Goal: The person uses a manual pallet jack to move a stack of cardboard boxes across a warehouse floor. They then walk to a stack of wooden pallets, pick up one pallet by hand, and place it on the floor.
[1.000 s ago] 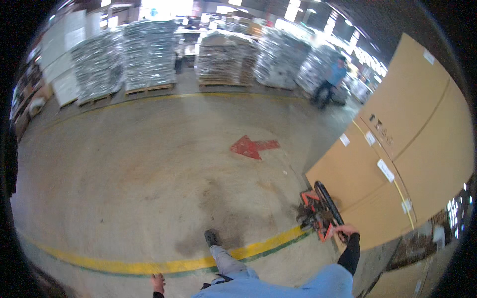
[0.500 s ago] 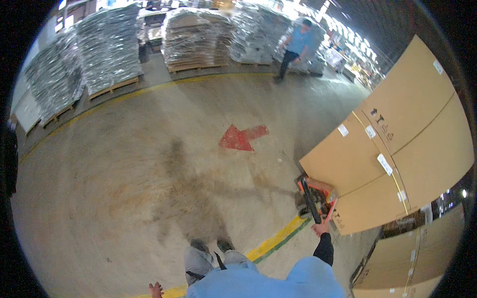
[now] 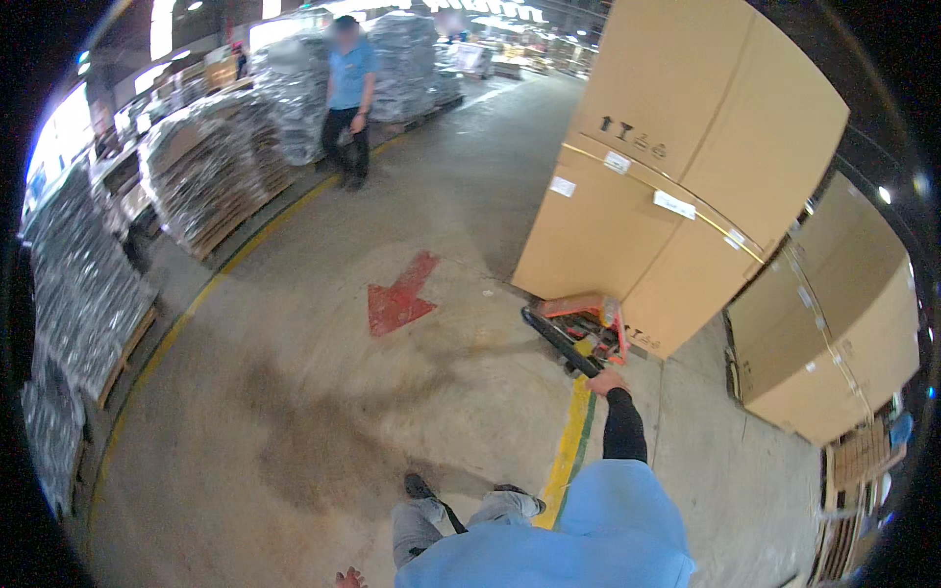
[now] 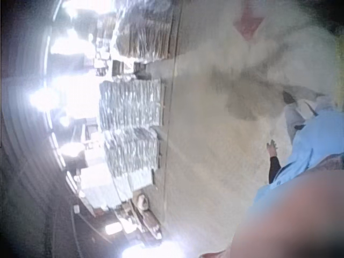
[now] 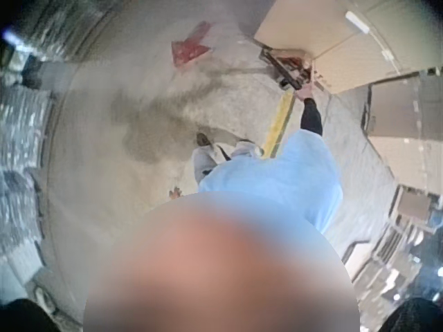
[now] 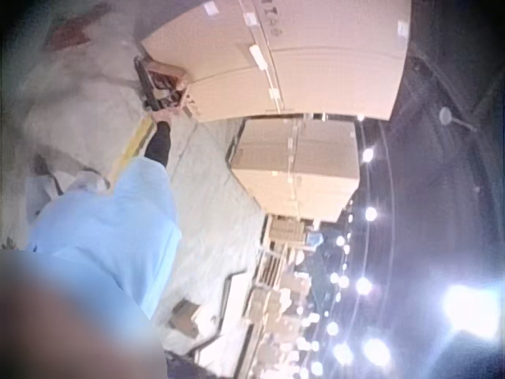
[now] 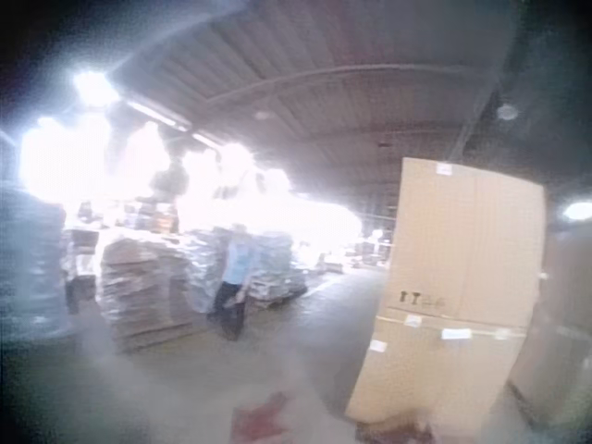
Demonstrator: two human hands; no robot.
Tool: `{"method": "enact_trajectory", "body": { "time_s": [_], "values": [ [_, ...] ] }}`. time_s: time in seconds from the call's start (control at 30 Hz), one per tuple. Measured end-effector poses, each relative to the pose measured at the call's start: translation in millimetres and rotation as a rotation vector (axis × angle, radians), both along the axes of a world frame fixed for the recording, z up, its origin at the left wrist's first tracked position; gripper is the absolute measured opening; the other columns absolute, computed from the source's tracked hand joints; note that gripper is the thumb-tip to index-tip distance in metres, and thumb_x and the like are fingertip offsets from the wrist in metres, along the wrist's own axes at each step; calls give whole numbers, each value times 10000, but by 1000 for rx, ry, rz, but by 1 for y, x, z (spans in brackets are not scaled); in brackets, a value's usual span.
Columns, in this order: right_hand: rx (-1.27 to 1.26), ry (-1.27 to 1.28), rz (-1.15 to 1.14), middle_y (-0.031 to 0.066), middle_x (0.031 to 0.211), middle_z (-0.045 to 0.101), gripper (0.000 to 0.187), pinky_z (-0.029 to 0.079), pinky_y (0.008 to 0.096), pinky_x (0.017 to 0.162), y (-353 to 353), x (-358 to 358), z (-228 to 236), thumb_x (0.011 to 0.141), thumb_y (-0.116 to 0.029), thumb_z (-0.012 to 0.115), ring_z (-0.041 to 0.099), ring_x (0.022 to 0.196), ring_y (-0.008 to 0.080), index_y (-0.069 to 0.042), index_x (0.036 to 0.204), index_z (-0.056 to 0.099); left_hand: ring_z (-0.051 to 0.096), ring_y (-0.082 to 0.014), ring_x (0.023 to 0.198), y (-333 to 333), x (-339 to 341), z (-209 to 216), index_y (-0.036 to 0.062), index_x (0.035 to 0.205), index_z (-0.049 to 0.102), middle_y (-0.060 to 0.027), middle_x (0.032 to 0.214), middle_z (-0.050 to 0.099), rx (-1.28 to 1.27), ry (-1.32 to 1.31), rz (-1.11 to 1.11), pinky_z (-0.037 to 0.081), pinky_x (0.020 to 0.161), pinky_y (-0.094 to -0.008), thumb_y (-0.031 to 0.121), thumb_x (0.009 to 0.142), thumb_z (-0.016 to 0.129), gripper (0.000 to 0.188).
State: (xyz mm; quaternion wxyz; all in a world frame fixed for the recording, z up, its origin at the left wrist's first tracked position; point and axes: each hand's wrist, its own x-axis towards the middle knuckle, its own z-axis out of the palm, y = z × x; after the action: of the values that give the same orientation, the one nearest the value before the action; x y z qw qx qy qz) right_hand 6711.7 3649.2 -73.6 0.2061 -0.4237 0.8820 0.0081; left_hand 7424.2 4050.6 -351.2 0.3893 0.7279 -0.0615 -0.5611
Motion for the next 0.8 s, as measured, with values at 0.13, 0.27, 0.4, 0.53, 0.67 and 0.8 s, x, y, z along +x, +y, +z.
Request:
{"method": "enact_trajectory", "body": {
  "time_s": [0.13, 0.27, 0.4, 0.53, 0.67, 0.8],
  "values": [
    [-52, 120, -48, 121, 732, 689, 441, 530, 379, 673, 10, 1, 14, 630, -393, 715, 684, 716, 261, -6, 841, 699, 609, -240, 847, -90, 38, 28, -30, 1476, 115, -161, 1113, 611, 26, -38, -189, 511, 596, -358, 384, 898, 597, 859],
    [36, 25, -54, 226, 1068, 668, 495, 517, 432, 869, -10, 43, 29, 672, -333, 637, 654, 1009, 343, 2, 1034, 681, 609, -231, 820, -187, 77, 48, -12, 1466, 160, -146, 1056, 621, 53, -142, -299, 511, 601, -367, 352, 898, 599, 805],
    [11, -10, -105, 218, 1059, 674, 445, 511, 442, 882, 14, 52, 63, 692, -306, 613, 657, 1005, 347, -17, 1021, 689, 610, -236, 829, -303, 52, 61, 11, 1454, 206, -137, 1027, 616, -20, -174, -531, 519, 626, -397, 297, 898, 605, 742],
    [-112, 23, -86, 217, 1043, 679, 393, 518, 452, 866, 16, 57, 53, 702, -276, 584, 666, 980, 355, -30, 985, 702, 610, -241, 838, -390, 0, 62, 34, 1443, 253, -129, 998, 611, -162, -174, -754, 527, 651, -426, 243, 898, 611, 684],
    [-191, 46, -107, 206, 1017, 684, 334, 532, 454, 825, 24, 72, 87, 712, -251, 583, 672, 955, 339, -52, 952, 703, 596, -214, 788, -414, -71, 67, 31, 1340, 384, -73, 930, 606, -274, 126, -871, 502, 625, -393, 245, 902, 608, 536],
    [-264, 92, -121, 182, 964, 698, 300, 539, 438, 796, 24, 94, 100, 747, -241, 580, 683, 914, 330, -53, 944, 709, 609, -276, 1014, -419, -88, 105, -28, 1390, 329, -191, 1124, 614, -531, -140, -1250, 520, 792, -424, 177, 894, 627, 614]
  ]
}}
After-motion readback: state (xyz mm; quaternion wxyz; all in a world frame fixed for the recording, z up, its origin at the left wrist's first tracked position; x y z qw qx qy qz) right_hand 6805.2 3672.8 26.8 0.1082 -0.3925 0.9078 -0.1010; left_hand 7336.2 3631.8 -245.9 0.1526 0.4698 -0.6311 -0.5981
